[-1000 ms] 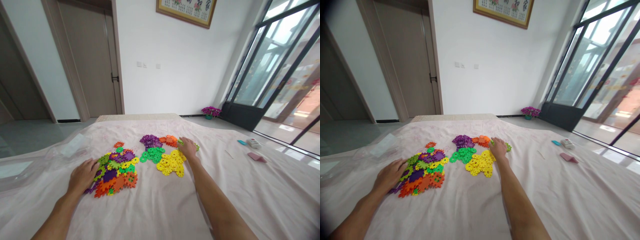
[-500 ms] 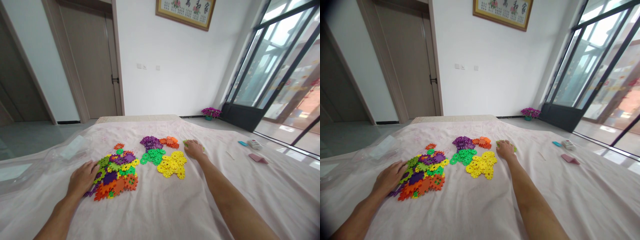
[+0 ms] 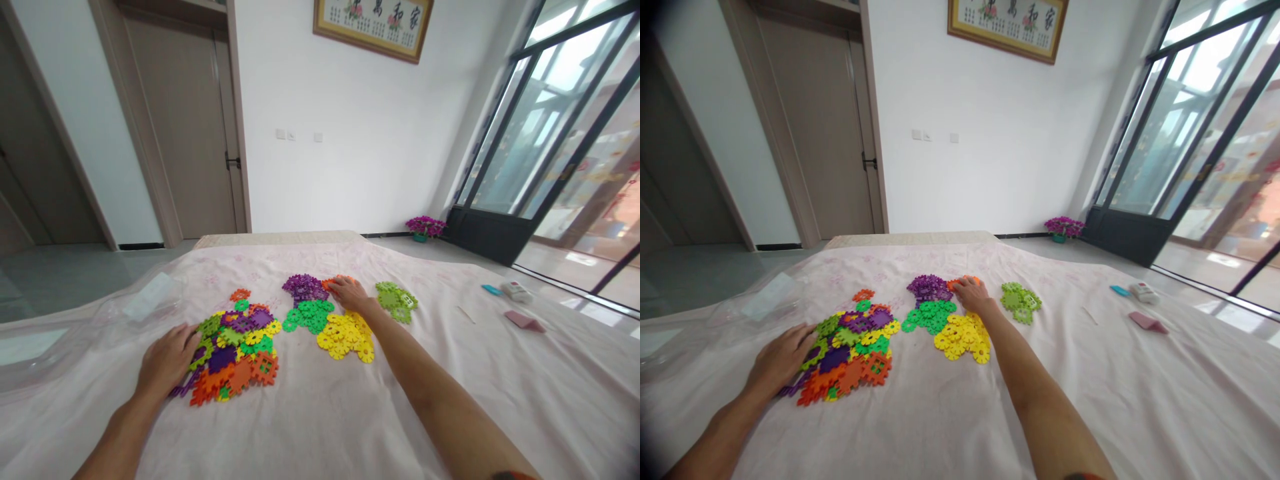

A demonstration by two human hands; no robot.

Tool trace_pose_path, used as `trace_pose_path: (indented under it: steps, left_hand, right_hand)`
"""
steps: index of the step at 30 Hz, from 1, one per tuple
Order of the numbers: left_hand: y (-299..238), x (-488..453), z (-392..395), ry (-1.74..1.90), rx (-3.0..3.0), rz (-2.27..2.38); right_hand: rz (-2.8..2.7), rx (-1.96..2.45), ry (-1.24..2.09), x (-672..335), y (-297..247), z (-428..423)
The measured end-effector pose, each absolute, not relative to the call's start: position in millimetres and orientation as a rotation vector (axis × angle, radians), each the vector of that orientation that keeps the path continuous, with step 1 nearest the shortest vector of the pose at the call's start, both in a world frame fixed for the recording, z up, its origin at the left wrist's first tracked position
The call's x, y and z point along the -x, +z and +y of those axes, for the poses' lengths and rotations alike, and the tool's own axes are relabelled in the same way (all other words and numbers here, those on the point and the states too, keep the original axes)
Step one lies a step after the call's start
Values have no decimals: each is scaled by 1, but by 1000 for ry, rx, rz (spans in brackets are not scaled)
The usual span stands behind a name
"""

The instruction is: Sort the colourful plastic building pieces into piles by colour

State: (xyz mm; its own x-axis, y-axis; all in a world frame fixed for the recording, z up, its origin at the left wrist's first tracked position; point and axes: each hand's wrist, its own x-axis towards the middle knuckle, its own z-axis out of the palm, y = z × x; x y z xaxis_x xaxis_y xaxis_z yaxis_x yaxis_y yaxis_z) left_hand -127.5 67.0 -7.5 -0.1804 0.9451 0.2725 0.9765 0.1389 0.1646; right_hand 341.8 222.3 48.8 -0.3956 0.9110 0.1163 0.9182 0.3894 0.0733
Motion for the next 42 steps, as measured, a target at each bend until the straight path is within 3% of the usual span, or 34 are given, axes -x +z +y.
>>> trace_pose_path:
  steps: [10,15,21,26,42]
  left_hand:
    - [-5,126,66,-451,1929,-2288]
    - [-7,128,68,-478,1934,-2314]
    - [-9,130,69,-460,1953,-2312]
    - [-10,129,69,-482,1941,-2297]
    - [-5,126,66,-475,1926,-2307]
  right_hand:
    - [-2244,2100,-122,-370,58,218]
    - [-2251,1974,-125,-339,67,212]
    - [-2277,1993,159,-270,77,208]
    - [-2218,2094,204,-235,75,211]
    - [-1986,1989,253,-221,58,234]
